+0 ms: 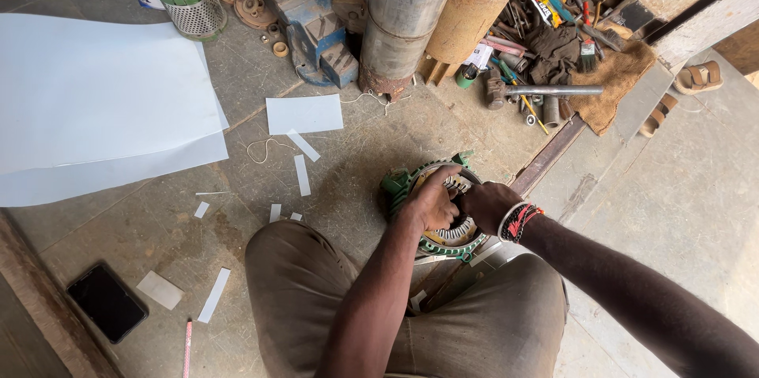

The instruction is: The person sits on the floor and inserts small white insulating strips into the slots of a green motor stator. They use scissors to trim the strips and place them carefully into the stator slots.

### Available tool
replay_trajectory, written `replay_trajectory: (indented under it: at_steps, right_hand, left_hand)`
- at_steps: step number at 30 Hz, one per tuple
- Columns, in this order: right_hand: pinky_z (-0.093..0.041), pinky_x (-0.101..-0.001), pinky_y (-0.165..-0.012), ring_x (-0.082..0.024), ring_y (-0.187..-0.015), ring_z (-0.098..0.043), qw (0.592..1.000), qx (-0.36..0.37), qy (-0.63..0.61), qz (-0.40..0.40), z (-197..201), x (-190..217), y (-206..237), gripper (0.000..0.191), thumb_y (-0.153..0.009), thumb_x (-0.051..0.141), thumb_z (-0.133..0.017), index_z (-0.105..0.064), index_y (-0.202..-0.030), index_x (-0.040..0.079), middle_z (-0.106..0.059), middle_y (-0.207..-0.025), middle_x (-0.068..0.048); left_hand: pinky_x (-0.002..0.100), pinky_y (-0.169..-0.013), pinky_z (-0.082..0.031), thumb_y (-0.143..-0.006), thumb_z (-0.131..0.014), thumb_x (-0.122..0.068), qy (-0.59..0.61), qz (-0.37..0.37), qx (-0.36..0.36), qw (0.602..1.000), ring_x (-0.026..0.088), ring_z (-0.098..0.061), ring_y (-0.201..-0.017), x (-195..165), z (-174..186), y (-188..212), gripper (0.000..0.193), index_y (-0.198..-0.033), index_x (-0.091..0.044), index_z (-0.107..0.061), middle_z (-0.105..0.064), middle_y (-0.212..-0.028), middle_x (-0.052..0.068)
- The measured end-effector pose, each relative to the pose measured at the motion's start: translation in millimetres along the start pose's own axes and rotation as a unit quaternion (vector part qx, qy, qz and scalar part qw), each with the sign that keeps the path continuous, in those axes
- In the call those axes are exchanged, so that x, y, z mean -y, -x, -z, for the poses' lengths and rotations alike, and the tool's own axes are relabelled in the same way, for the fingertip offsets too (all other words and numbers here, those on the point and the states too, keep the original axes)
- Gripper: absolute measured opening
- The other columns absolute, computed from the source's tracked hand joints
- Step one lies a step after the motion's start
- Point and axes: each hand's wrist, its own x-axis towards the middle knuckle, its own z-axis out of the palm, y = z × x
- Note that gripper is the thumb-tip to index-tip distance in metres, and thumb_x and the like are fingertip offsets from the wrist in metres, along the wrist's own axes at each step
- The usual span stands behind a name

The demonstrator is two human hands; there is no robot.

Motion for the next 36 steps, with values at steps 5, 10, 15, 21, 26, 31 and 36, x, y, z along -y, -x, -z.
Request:
replay_trajectory:
  at_steps: [5, 10, 15, 21, 26, 31, 36]
  right_hand:
    - [-0.064, -0.0385, -0.067, -0.029, -0.081, -0.077, 1.000, -0.001, 0.012, 0.016, -8, 0, -1, 0.028, -0.080, 0.000, -0.067, -0.077, -0.102, 0.014, -0.075, -0.089, -0.012]
    - [-0.063, -0.0375, -0.065, -0.027, -0.079, -0.076, 0.998, -0.012, 0.049, 0.044, -15, -3, -3, 0.027, -0.078, 0.001, -0.069, -0.077, -0.102, 0.011, -0.075, -0.091, -0.011]
    - [-0.065, -0.0365, -0.064, -0.025, -0.078, -0.076, 0.997, 0.034, 0.071, 0.022, -27, 3, -9, 0.023, -0.089, 0.005, -0.065, -0.075, -0.108, 0.012, -0.076, -0.087, -0.013]
    - [-0.063, -0.0385, -0.073, -0.025, -0.088, -0.075, 0.999, 0.001, 0.026, 0.018, -23, 1, -2, 0.017, -0.092, 0.015, -0.066, -0.077, -0.105, 0.013, -0.075, -0.094, -0.012]
    - [-0.063, -0.0395, -0.072, -0.027, -0.083, -0.073, 0.995, -0.044, -0.092, 0.001, -15, -8, 18, 0.027, -0.090, 0.019, -0.066, -0.075, -0.116, 0.021, -0.071, -0.105, -0.012]
    - [-0.064, -0.0365, -0.072, -0.025, -0.086, -0.074, 0.997, -0.058, -0.043, 0.030, -16, -11, 16, 0.025, -0.094, 0.017, -0.065, -0.073, -0.118, 0.016, -0.071, -0.106, -0.013]
    - [-0.064, -0.0378, -0.070, -0.026, -0.082, -0.075, 0.990, -0.094, -0.076, 0.069, -26, -17, 13, 0.028, -0.087, 0.014, -0.068, -0.075, -0.115, 0.018, -0.071, -0.116, -0.012]
  left_hand:
    - [0.027, -0.066, -0.038, -0.084, -0.053, -0.094, -0.002, -0.041, -0.007, 0.999, 0.007, -0.044, -0.065, 2, -13, -11, 0.132, -0.166, -0.011, 0.010, -0.059, -0.116, 0.011]
    - [0.042, -0.095, -0.045, -0.079, -0.043, -0.096, -0.032, -0.030, 0.002, 0.999, 0.014, -0.048, -0.080, 1, -18, -12, 0.128, -0.164, -0.016, 0.009, -0.057, -0.121, 0.011]
    - [0.064, -0.122, -0.024, -0.077, -0.038, -0.095, -0.054, -0.003, -0.046, 0.997, 0.029, -0.046, -0.130, 0, -20, -3, 0.126, -0.165, -0.016, 0.005, -0.038, -0.153, 0.021]
    - [0.064, -0.123, -0.024, -0.077, -0.037, -0.095, -0.047, 0.004, -0.036, 0.998, 0.026, -0.040, -0.114, -3, -20, -4, 0.125, -0.166, -0.018, 0.006, -0.037, -0.153, 0.023]
    - [0.065, -0.121, -0.021, -0.082, -0.035, -0.097, -0.082, -0.008, -0.048, 0.995, 0.018, -0.045, -0.092, 4, -17, -16, 0.125, -0.164, -0.006, -0.011, -0.042, -0.129, 0.009]
    - [0.068, -0.123, -0.012, -0.078, -0.032, -0.097, -0.106, 0.004, -0.055, 0.993, 0.025, -0.044, -0.111, 5, -16, -20, 0.125, -0.167, -0.013, -0.007, -0.035, -0.146, 0.017]
    - [0.069, -0.123, -0.007, -0.078, -0.033, -0.096, -0.093, 0.012, -0.047, 0.994, 0.045, -0.003, -0.157, 0, -19, -12, 0.127, -0.164, -0.004, -0.011, -0.016, -0.161, 0.028]
